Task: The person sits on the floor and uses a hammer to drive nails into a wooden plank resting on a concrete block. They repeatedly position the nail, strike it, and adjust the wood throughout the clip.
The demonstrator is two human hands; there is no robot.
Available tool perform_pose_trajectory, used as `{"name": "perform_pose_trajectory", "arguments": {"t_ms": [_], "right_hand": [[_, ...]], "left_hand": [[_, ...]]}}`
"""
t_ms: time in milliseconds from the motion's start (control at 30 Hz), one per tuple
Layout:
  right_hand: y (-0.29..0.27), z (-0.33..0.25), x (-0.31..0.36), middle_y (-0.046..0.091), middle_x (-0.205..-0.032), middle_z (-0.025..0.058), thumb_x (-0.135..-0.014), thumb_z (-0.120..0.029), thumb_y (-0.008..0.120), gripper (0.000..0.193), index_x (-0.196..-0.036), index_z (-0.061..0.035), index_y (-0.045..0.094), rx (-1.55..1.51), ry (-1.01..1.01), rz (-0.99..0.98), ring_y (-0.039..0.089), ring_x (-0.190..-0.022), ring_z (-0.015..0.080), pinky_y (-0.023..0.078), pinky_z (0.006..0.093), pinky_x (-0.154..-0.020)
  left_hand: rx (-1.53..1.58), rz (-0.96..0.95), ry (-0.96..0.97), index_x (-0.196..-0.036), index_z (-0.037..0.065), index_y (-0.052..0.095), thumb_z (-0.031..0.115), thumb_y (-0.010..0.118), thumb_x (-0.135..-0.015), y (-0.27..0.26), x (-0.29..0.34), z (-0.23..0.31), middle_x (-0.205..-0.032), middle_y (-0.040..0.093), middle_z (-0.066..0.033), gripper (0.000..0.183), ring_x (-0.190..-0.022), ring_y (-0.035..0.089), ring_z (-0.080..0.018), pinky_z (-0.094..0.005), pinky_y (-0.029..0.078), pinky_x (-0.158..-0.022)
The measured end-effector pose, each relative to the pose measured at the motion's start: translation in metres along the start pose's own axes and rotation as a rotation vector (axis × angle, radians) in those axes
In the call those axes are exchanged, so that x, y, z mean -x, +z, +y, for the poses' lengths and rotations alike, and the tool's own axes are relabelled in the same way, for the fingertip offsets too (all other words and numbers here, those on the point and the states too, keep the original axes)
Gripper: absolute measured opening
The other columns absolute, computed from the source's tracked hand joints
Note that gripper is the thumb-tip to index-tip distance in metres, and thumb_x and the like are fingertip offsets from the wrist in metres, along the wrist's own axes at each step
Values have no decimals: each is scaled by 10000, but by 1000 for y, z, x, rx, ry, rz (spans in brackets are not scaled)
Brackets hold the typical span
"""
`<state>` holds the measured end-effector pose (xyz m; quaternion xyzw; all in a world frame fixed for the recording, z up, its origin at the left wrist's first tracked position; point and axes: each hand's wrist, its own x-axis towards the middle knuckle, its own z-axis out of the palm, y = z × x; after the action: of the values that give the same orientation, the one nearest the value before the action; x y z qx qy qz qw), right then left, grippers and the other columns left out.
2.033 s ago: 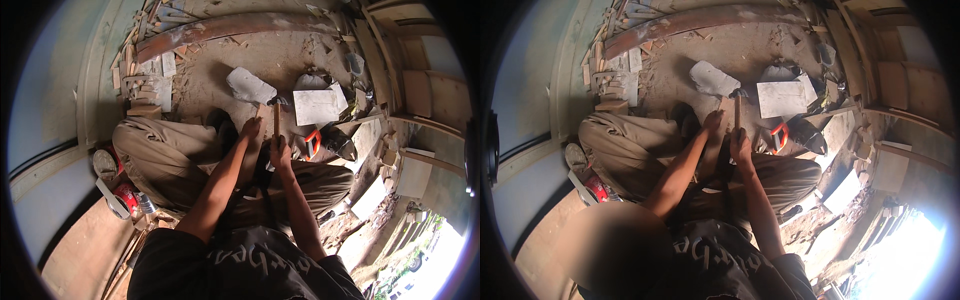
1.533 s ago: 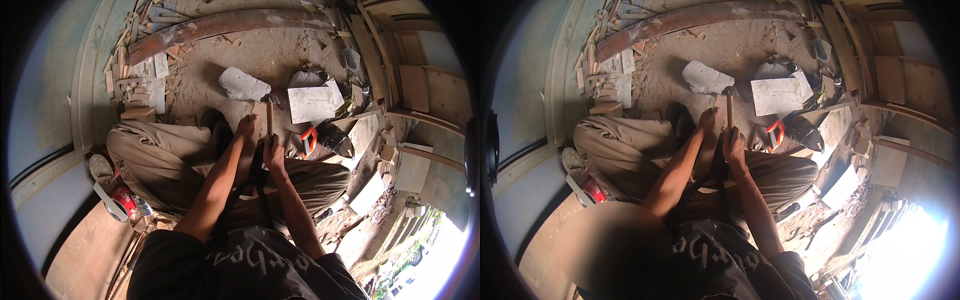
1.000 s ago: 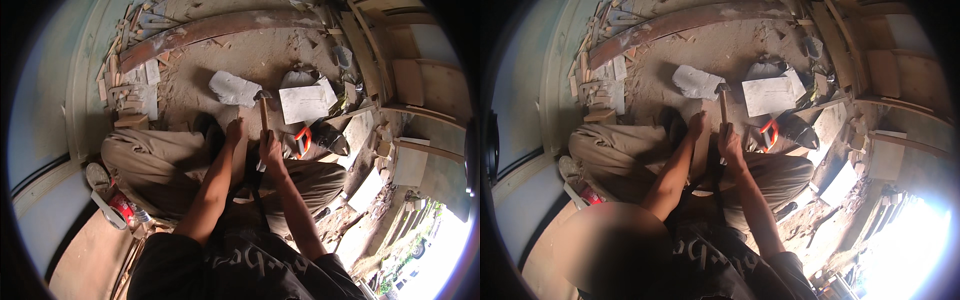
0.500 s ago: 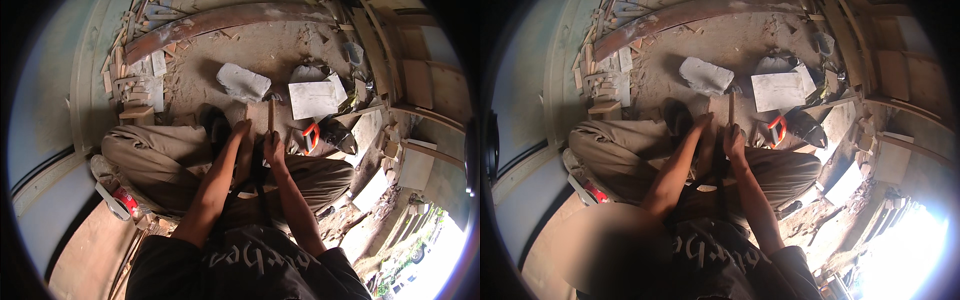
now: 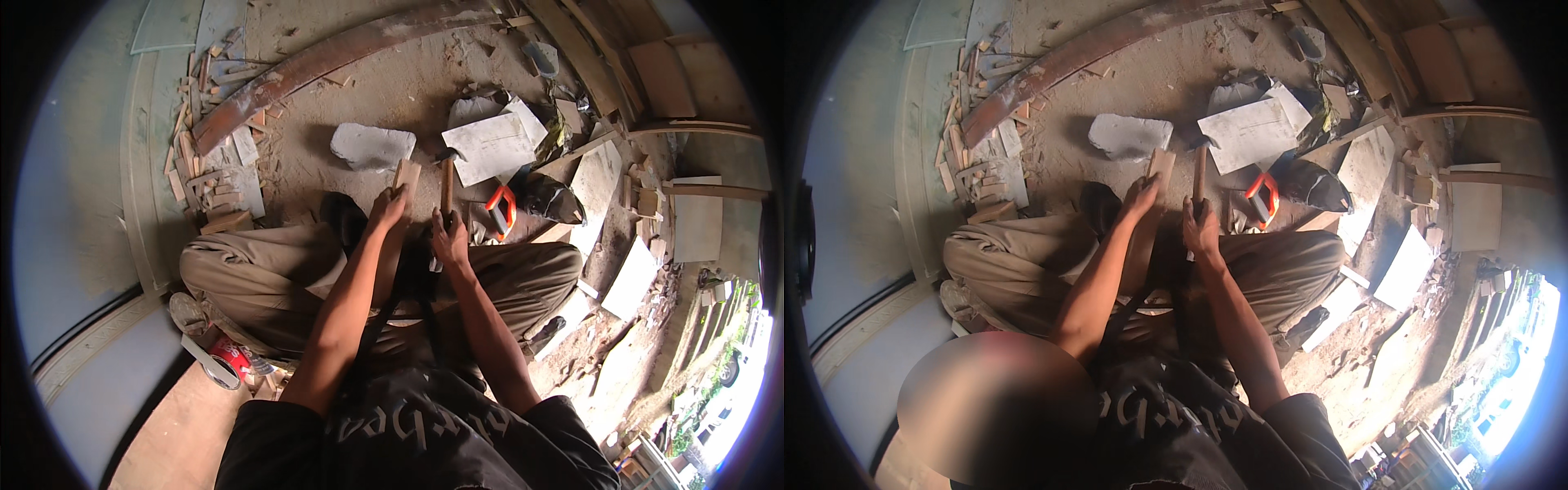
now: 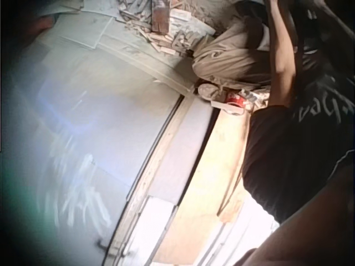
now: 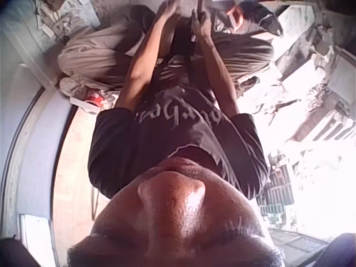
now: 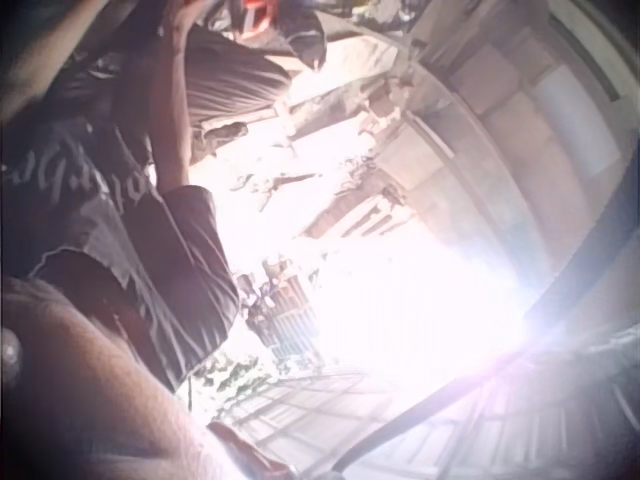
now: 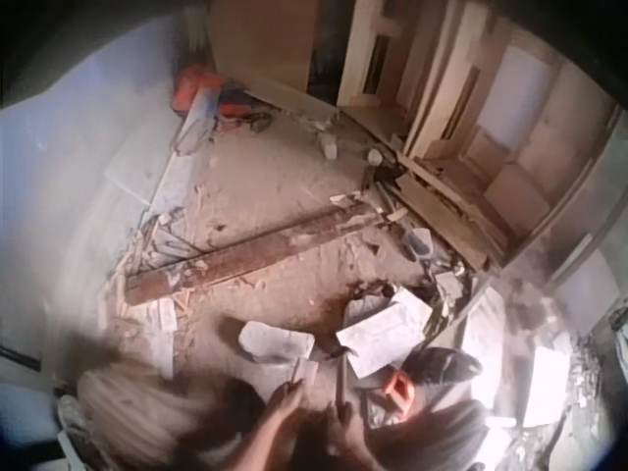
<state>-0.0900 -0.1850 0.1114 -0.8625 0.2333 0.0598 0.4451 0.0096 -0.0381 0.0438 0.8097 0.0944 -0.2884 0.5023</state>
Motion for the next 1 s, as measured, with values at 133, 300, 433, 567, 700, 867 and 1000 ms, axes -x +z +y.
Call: {"name": "perform_pose_trajectory", "arguments": {"t_ms": [133, 300, 433, 567, 700, 867, 1000], "right_hand": [[-10, -42, -4, 563, -752, 236, -942, -283, 603, 373, -1068, 54, 503, -60, 13, 112, 551, -670, 391, 436, 455, -623], [1, -33, -9, 557, -658, 232, -954, -319, 579, 360, -995, 32, 511, -90, -167, 153, 550, -567, 400, 421, 452, -533], [-5, -54, -7, 558, -647, 217, -963, -335, 563, 376, -1024, 31, 503, -119, -12, 19, 570, -560, 348, 434, 423, -534], [-4, -63, -17, 566, -647, 211, -966, -324, 560, 368, -1036, 33, 503, -107, -41, 3, 585, -557, 344, 437, 421, -528], [-6, -63, -25, 572, -648, 221, -968, -286, 559, 341, -1066, 35, 494, -127, -118, 46, 592, -550, 359, 438, 423, -517], [-4, -68, -37, 583, -665, 241, -967, -244, 557, 318, -1095, 35, 474, -51, -88, 39, 630, -592, 385, 445, 442, -518], [0, -73, -56, 598, -698, 260, -970, -206, 538, 291, -1132, 21, 453, -33, -118, 15, 629, -650, 448, 445, 478, -521]], "left_hand": [[-186, 62, 29, -1032, -86, 629, 727, 398, -868, -42, -37, 42, -978, 625, -348, 860, -952, 616, -498, -499, 502, -787], [-235, 296, 102, -815, -119, 658, 681, 387, -907, -50, -76, 28, -845, 626, -354, 850, -876, 631, -498, -502, 502, -767], [-116, 365, 123, -965, -97, 623, 590, 499, -912, -41, -76, 29, -917, 653, -315, 700, -930, 642, -450, -482, 501, -792], [-204, 453, 217, -1094, -81, 537, 600, 630, -822, -38, -70, 41, -920, 659, -291, 739, -906, 639, -463, -494, 510, -791], [-242, 314, 252, -1233, -53, 421, 532, 730, -747, -42, -59, 89, -1078, 597, -300, 820, -918, 630, -453, -494, 520, -772], [-669, 548, 365, -1408, 5, 328, 496, 695, -769, -27, -95, 52, -1414, 383, -276, 886, -1233, 444, -418, -543, 406, -943], [-747, 630, 381, -1468, 17, 280, 523, 607, -829, -19, -100, 47, -1470, 357, -216, 879, -1403, 265, -361, -662, 177, -1080]]}}
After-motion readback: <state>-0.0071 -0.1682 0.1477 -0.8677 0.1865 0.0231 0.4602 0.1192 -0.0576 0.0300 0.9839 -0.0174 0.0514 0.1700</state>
